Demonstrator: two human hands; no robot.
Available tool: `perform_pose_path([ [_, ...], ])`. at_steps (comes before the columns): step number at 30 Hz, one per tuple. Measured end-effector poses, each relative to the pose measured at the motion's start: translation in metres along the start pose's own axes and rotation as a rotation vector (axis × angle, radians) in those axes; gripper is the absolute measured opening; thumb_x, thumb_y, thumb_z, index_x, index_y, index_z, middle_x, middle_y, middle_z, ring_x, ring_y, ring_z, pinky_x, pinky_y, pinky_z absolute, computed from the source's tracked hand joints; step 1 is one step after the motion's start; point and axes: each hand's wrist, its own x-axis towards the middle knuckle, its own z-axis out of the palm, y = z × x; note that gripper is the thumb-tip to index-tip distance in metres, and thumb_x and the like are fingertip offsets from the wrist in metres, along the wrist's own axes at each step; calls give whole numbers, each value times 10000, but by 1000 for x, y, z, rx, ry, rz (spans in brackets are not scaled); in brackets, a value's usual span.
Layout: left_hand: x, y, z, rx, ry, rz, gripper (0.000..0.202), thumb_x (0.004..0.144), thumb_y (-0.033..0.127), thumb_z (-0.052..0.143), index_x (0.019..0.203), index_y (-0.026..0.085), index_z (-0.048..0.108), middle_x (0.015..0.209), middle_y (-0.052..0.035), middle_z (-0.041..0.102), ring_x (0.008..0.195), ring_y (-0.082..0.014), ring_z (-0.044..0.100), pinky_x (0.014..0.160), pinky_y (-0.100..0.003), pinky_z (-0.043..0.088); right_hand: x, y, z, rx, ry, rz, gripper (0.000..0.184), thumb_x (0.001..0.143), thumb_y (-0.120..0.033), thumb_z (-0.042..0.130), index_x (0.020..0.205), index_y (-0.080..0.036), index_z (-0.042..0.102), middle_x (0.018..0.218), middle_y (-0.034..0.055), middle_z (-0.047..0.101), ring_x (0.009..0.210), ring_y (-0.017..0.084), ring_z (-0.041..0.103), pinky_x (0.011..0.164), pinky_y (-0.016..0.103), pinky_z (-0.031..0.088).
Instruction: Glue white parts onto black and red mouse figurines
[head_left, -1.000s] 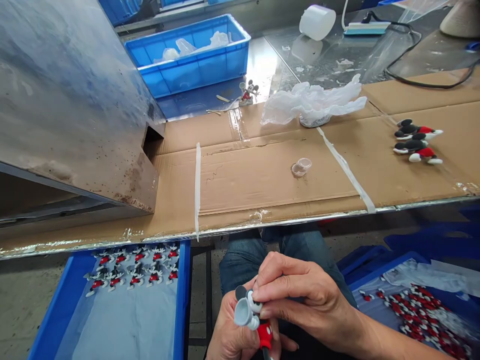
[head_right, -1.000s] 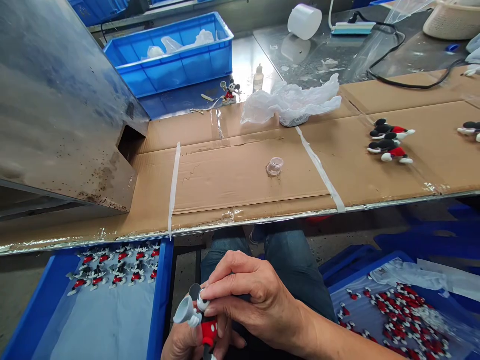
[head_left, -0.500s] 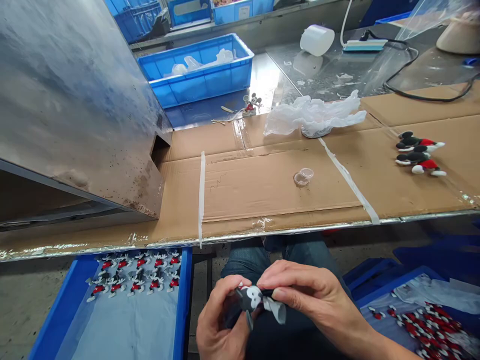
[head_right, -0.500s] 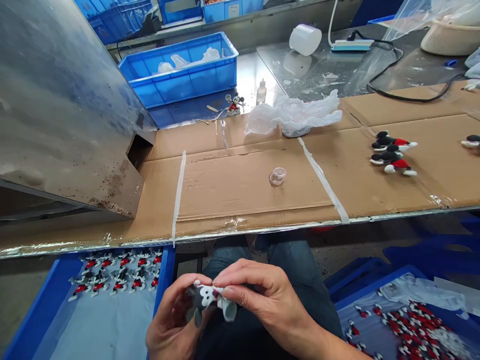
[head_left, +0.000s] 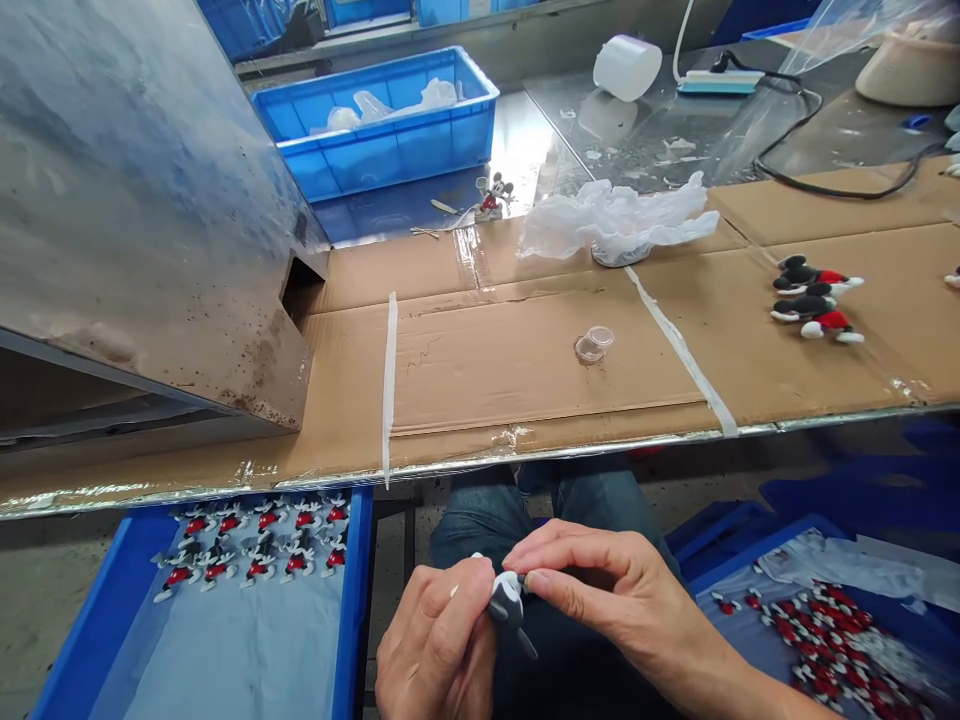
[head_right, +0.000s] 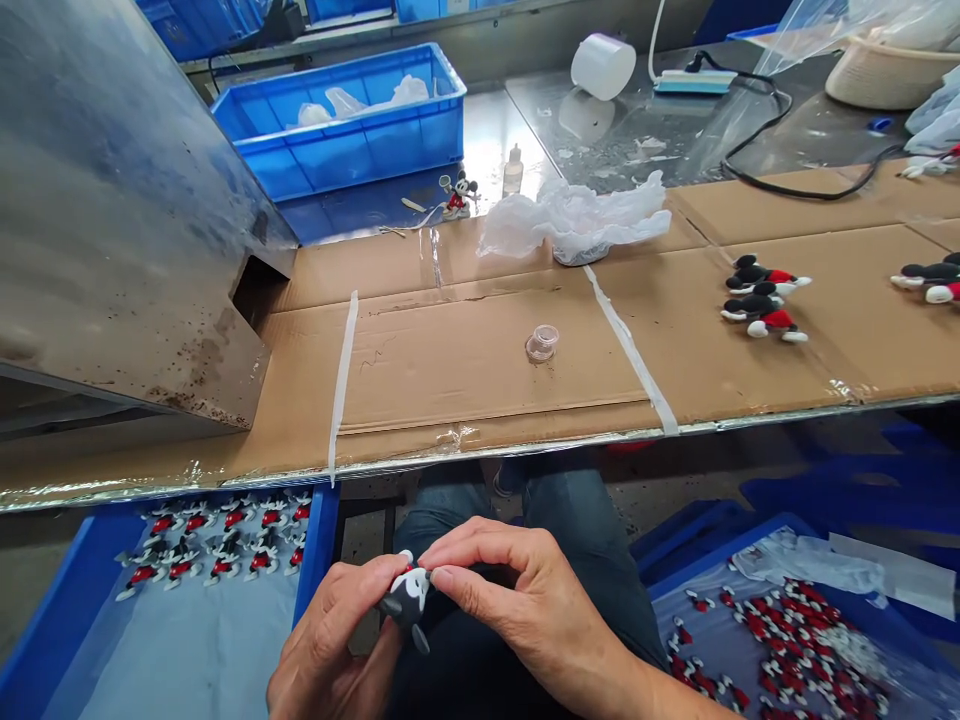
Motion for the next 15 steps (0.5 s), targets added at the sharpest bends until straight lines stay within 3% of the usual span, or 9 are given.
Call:
perform_pose_path([
  [7,2,2,-1,68,-39,68,253,857,-24,689,1081,92,684,860,-103,789,785,-147,730,632,-242,587,-1,-2,1,1,5,-14,147,942,-311,739,834,-262,826,906,18,765,869,175,692,830,246,518],
  [15,-8,6,1,136,4,-20,214,894,48,699,1082,148,711,914,-79,817,851,-180,775,712,-281,593,-3,-1,6,-49,49,-38,172,935,-325,743,802,-240,811,846,16,759,824,171,678,808,242,517],
])
